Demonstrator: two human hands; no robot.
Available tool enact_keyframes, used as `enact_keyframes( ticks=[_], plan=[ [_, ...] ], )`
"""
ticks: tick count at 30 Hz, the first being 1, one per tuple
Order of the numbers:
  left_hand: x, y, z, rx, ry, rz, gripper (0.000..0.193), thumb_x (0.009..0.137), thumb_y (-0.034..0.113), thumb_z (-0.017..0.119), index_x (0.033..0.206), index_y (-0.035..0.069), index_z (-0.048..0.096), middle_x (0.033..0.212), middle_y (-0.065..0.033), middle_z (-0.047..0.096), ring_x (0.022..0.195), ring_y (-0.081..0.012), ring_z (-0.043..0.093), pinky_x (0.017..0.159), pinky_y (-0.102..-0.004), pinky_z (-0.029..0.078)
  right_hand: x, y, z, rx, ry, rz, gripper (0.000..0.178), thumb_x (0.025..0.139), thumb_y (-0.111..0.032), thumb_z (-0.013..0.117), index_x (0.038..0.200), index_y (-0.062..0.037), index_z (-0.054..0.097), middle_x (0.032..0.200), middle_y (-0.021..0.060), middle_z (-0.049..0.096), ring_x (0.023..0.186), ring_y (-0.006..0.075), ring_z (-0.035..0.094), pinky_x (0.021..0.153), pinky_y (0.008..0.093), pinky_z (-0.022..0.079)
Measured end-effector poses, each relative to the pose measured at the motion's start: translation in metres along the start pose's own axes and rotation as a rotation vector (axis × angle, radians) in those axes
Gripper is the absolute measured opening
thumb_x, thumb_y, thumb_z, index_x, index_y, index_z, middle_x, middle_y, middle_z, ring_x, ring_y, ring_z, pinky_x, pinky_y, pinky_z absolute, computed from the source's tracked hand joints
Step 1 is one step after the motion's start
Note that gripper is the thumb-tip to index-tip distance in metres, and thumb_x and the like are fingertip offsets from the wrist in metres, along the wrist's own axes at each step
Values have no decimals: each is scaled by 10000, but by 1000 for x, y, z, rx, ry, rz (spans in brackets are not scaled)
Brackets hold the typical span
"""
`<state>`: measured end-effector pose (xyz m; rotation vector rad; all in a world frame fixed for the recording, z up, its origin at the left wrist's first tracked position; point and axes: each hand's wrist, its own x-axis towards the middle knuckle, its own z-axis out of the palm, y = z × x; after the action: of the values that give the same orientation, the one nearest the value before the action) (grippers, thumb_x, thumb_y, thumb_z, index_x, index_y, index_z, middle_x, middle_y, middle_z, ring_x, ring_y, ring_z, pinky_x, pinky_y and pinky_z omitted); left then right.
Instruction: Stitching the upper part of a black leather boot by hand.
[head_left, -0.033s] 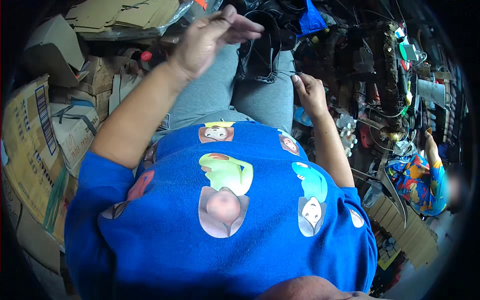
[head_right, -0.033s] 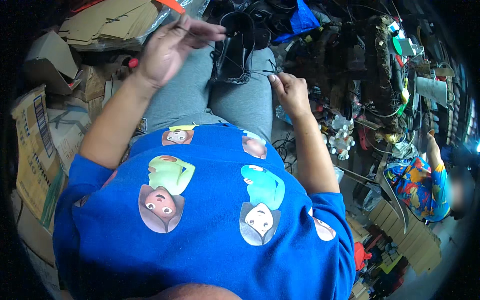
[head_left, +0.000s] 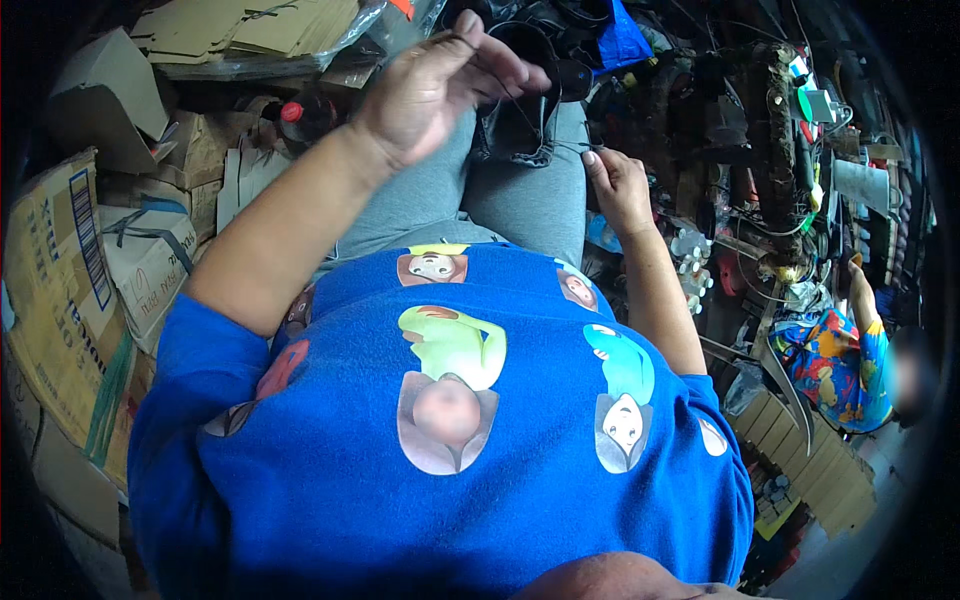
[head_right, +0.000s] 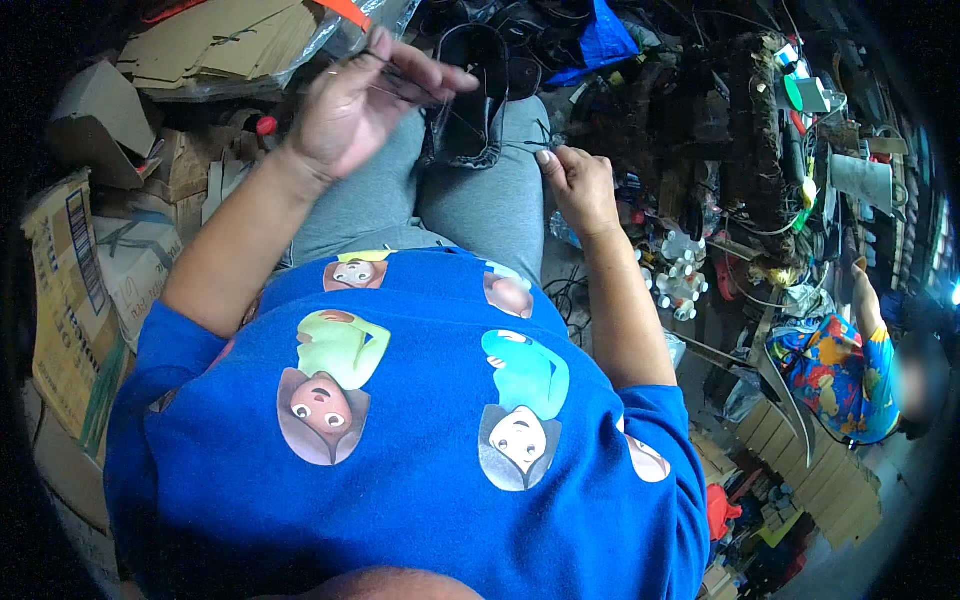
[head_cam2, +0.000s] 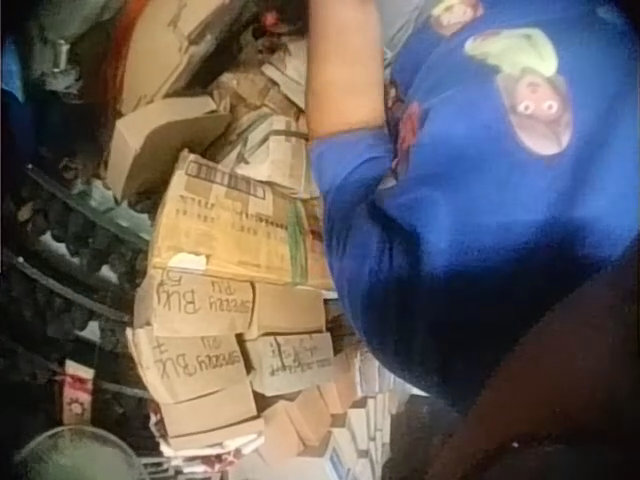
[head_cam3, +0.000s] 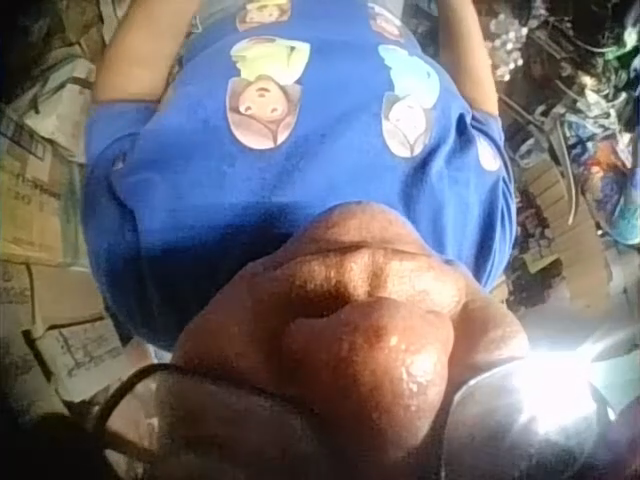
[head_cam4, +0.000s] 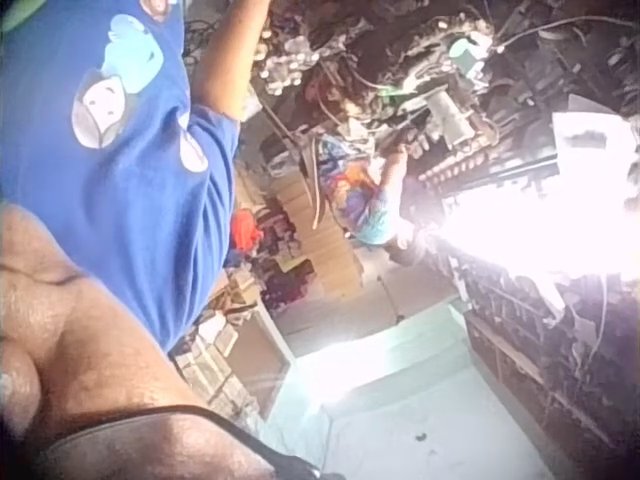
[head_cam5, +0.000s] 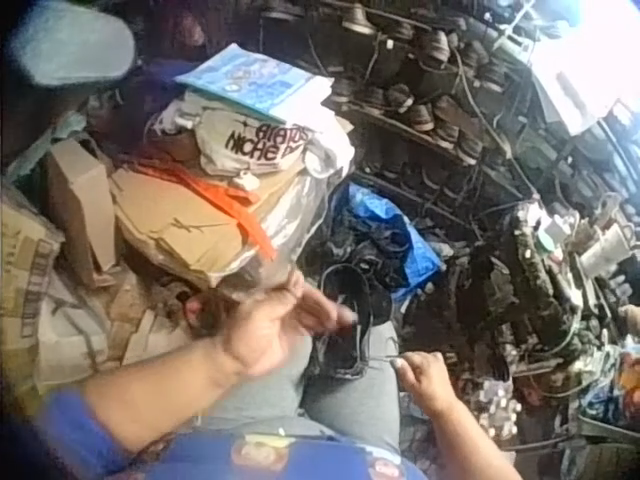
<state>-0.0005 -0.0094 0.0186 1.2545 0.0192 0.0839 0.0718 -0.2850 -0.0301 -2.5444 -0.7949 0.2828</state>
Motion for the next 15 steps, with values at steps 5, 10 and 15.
enact_keyframes(
  ticks=[5, 10, 15],
  plan=[
    [2, -15, -23, -489, 29, -192, 392, 993, 313, 336, 641, 141, 332, 562, 31, 255, 507, -109, 251, 738, -339, 418, -17, 23, 1, -275, 56, -124, 345, 906, -342, 528, 704, -67, 571, 718, 118, 601, 711, 321, 565, 720, 401, 391],
    [-6, -2, -31, -501, 138, -249, 424, 987, 325, 388, 612, 148, 301, 535, 38, 243, 467, -104, 213, 722, -317, 414, -38, 48, -2, -391, 99, -131, 325, 906, -340, 531, 720, -77, 578, 715, 108, 599, 701, 322, 560, 717, 399, 385],
    [-12, 8, -54, -416, 142, -357, 331, 984, 310, 406, 761, 80, 489, 705, -37, 518, 509, -121, 441, 768, -349, 454, -43, 54, 2, -150, -53, 111, 384, 924, -405, 509, 752, -80, 616, 670, 78, 577, 661, 265, 551, 668, 370, 385]
  ],
)
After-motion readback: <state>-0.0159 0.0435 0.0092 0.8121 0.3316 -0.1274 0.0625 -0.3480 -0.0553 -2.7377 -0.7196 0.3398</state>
